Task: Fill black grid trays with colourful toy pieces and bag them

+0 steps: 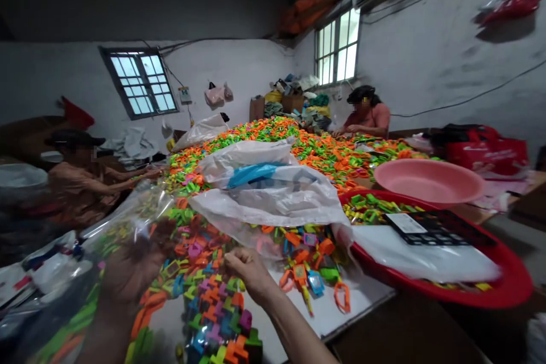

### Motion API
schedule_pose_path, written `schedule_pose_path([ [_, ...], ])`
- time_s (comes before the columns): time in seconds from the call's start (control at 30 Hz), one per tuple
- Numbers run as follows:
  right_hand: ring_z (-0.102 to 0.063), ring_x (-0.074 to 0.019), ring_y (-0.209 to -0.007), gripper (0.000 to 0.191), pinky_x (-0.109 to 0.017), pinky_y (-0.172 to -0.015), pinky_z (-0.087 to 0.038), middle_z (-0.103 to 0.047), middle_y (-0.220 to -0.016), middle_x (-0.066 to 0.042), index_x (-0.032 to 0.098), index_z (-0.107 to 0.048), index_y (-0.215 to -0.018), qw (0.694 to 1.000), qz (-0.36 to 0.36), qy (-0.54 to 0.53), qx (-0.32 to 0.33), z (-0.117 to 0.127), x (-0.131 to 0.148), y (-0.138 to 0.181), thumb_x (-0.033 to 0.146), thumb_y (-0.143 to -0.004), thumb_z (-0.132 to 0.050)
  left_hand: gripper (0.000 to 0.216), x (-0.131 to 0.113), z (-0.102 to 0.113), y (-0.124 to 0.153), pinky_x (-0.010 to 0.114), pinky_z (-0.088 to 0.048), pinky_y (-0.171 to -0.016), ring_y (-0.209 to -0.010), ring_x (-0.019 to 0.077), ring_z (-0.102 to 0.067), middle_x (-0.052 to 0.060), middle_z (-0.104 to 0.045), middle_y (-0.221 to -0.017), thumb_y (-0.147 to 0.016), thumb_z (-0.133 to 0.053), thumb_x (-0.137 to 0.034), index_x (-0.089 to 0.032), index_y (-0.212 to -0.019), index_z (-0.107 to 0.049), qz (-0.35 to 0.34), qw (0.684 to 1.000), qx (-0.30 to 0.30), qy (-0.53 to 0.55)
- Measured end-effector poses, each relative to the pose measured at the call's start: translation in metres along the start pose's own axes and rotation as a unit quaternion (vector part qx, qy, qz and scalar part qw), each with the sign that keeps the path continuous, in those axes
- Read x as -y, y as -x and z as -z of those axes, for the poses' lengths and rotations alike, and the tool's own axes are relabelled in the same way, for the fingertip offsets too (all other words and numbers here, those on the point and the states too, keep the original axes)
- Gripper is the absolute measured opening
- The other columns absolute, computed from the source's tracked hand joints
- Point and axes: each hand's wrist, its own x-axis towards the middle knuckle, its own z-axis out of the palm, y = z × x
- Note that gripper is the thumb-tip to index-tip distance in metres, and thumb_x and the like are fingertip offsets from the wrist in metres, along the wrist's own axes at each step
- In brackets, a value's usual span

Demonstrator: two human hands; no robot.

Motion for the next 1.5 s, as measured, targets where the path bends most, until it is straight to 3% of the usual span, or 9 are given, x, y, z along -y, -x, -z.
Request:
schedule_pose_path([
  [0.17, -0.040, -0.0105, -0.044, 0.065, -0.025, -0.050, -0.033, -0.044, -0.042, 0.001, 0.019, -0.048, -0.044, 0.986, 0.012, 0.134, -0.094, 0.012, 0.008, 0.002, 0.071, -0.080, -0.040, 0.028, 0.012, 0.026, -0.014, 0.039, -0.056, -0.082, -0.083, 0.0206, -0.069, 0.007, -0.073, -0.086, -0.080, -0.042, -0.012, -0.019, -0.076, -0.069, 0.013, 1.000, -0.016, -0.024],
  [0.4, -0.041, -0.0095, -0.051, 0.044, -0.023, -0.052, -0.034, -0.049, -0.051, 0.004, 0.018, -0.050, -0.054, 0.982, 0.086, 0.123, -0.117, 0.024, 0.022, -0.001, 0.057, -0.067, -0.066, 0.036, 0.010, 0.076, -0.023, 0.035, -0.059, -0.074, -0.085, 0.0268, -0.068, 0.001, -0.072, -0.076, -0.048, -0.078, -0.020, -0.020, -0.081, -0.065, -0.055, 0.976, -0.026, -0.207],
  [0.57, -0.035, -0.0085, -0.043, 0.059, -0.023, -0.045, -0.026, -0.040, -0.043, 0.003, 0.019, -0.041, -0.045, 0.976, 0.078, 0.189, -0.072, 0.012, 0.016, -0.011, 0.068, -0.078, -0.044, 0.027, -0.014, 0.104, -0.014, 0.044, -0.058, -0.078, -0.088, 0.0263, -0.068, 0.008, -0.072, -0.090, -0.077, -0.056, -0.029, -0.018, -0.100, -0.064, 0.029, 0.982, -0.087, -0.167],
  [0.73, -0.031, -0.0087, -0.042, 0.061, -0.023, -0.044, -0.023, -0.034, -0.043, 0.004, 0.021, -0.036, -0.046, 0.966, 0.040, 0.211, -0.144, 0.014, 0.008, -0.020, 0.072, -0.079, -0.035, 0.039, 0.007, 0.110, 0.008, 0.038, -0.059, -0.069, -0.086, 0.0240, -0.068, 0.009, -0.069, -0.103, -0.080, -0.058, -0.034, -0.020, -0.116, -0.058, 0.088, 0.985, -0.023, -0.146],
  [0.87, -0.048, -0.0137, -0.055, 0.043, -0.024, -0.053, -0.035, -0.053, -0.059, 0.000, 0.017, -0.056, -0.064, 0.927, 0.051, 0.364, -0.081, 0.041, 0.015, -0.017, 0.057, -0.078, -0.052, 0.041, 0.037, 0.104, 0.021, 0.023, -0.055, -0.055, -0.067, 0.0152, -0.068, 0.004, -0.070, -0.087, -0.073, -0.065, -0.009, -0.018, -0.112, -0.058, 0.040, 0.977, -0.091, -0.188],
  [1.0, -0.058, -0.0215, -0.082, 0.035, -0.031, -0.074, -0.043, -0.064, -0.092, -0.009, 0.016, -0.063, -0.098, 0.880, 0.130, 0.438, -0.129, 0.035, 0.032, -0.003, 0.045, -0.080, -0.056, 0.027, 0.049, 0.079, 0.023, 0.027, -0.056, -0.055, -0.071, 0.0190, -0.069, 0.007, -0.071, -0.086, -0.083, -0.056, -0.018, -0.017, -0.109, -0.057, 0.029, 0.987, -0.068, -0.142],
  [1.2, -0.060, -0.0210, -0.089, 0.033, -0.030, -0.077, -0.045, -0.068, -0.096, -0.005, 0.019, -0.067, -0.104, 0.959, 0.039, 0.271, 0.074, -0.011, 0.051, 0.006, 0.042, -0.082, -0.057, 0.037, 0.077, 0.042, 0.013, 0.029, -0.057, -0.066, -0.083, 0.0216, -0.068, 0.008, -0.071, -0.093, -0.074, -0.070, -0.035, -0.016, -0.103, -0.061, -0.006, 0.991, -0.002, -0.133],
  [1.33, -0.058, -0.0168, -0.077, 0.025, -0.025, -0.069, -0.042, -0.066, -0.080, -0.002, 0.017, -0.069, -0.087, 0.961, 0.073, 0.267, 0.001, -0.008, 0.054, 0.006, 0.040, -0.080, -0.061, 0.053, 0.100, 0.025, 0.006, 0.031, -0.055, -0.075, -0.097, 0.0246, -0.065, 0.009, -0.069, -0.105, -0.068, -0.070, -0.051, -0.016, -0.106, -0.061, -0.030, 0.977, -0.010, -0.209],
  [1.5, -0.042, -0.0095, -0.055, 0.042, -0.023, -0.057, -0.031, -0.045, -0.054, 0.003, 0.016, -0.052, -0.054, 0.886, 0.164, 0.421, -0.105, 0.007, 0.051, 0.012, 0.043, -0.087, -0.053, 0.062, 0.100, 0.022, -0.004, 0.034, -0.051, -0.088, -0.111, 0.0278, -0.058, 0.009, -0.065, -0.116, -0.061, -0.066, -0.057, -0.019, -0.110, -0.060, -0.160, 0.902, -0.074, -0.395],
])
